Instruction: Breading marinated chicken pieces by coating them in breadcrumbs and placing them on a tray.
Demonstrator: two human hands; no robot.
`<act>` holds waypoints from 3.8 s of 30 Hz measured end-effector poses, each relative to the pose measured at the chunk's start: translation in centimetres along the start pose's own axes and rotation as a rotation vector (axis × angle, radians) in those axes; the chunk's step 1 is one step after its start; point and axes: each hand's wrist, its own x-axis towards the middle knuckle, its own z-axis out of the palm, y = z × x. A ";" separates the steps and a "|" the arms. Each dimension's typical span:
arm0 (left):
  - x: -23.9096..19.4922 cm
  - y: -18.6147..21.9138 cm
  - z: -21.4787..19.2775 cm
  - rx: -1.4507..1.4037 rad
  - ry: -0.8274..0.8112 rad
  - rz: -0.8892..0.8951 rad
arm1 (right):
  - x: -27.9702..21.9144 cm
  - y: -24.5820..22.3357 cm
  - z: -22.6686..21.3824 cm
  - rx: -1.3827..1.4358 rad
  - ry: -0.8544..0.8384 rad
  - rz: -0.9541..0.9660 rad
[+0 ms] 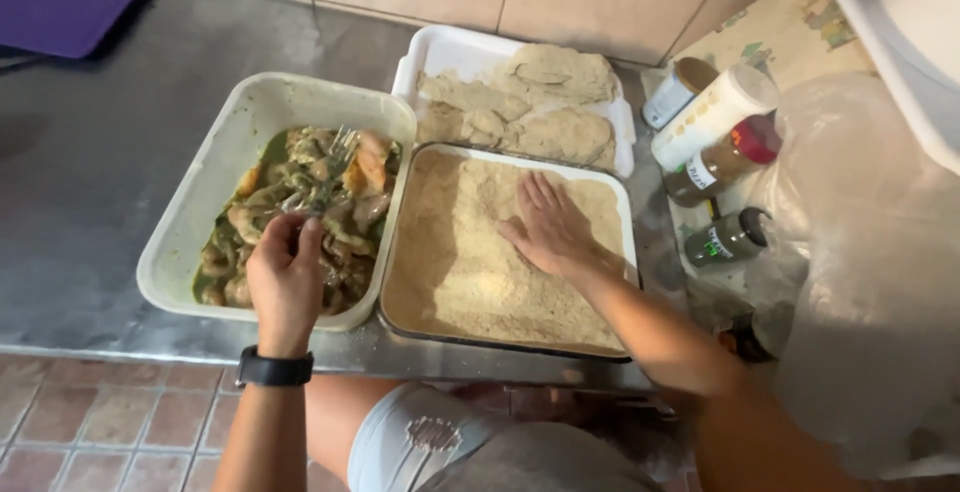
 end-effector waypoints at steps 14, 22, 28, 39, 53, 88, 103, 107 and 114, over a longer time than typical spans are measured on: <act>0.7 -0.6 0.0 0.038 -0.021 0.027 | 4.7 1.2 2.6 0.386 -0.004 0.014; 0.3 -0.9 0.0 0.040 0.000 0.001 | 6.8 6.5 4.8 0.276 -0.154 0.276; 0.6 -1.7 0.2 0.075 -0.015 -0.005 | 2.4 6.8 0.4 0.625 0.044 0.060; 0.4 -1.0 0.2 0.031 -0.005 0.010 | -6.1 -1.6 2.5 -0.033 0.062 -0.276; 0.1 -0.4 0.0 0.003 0.006 0.011 | 9.4 7.5 9.7 0.171 0.292 0.366; 0.1 -0.3 -0.1 0.035 -0.044 0.006 | 8.6 0.9 5.0 0.416 0.209 0.228; 0.3 -1.3 0.2 0.022 0.003 0.053 | -3.5 -1.8 -4.7 0.346 0.305 -0.102; 0.3 -1.7 0.3 0.023 0.000 0.062 | -7.1 -0.7 -3.6 0.446 -0.030 0.112; 0.4 -1.7 0.3 0.011 0.004 0.064 | -0.7 12.7 14.4 0.490 -0.144 0.777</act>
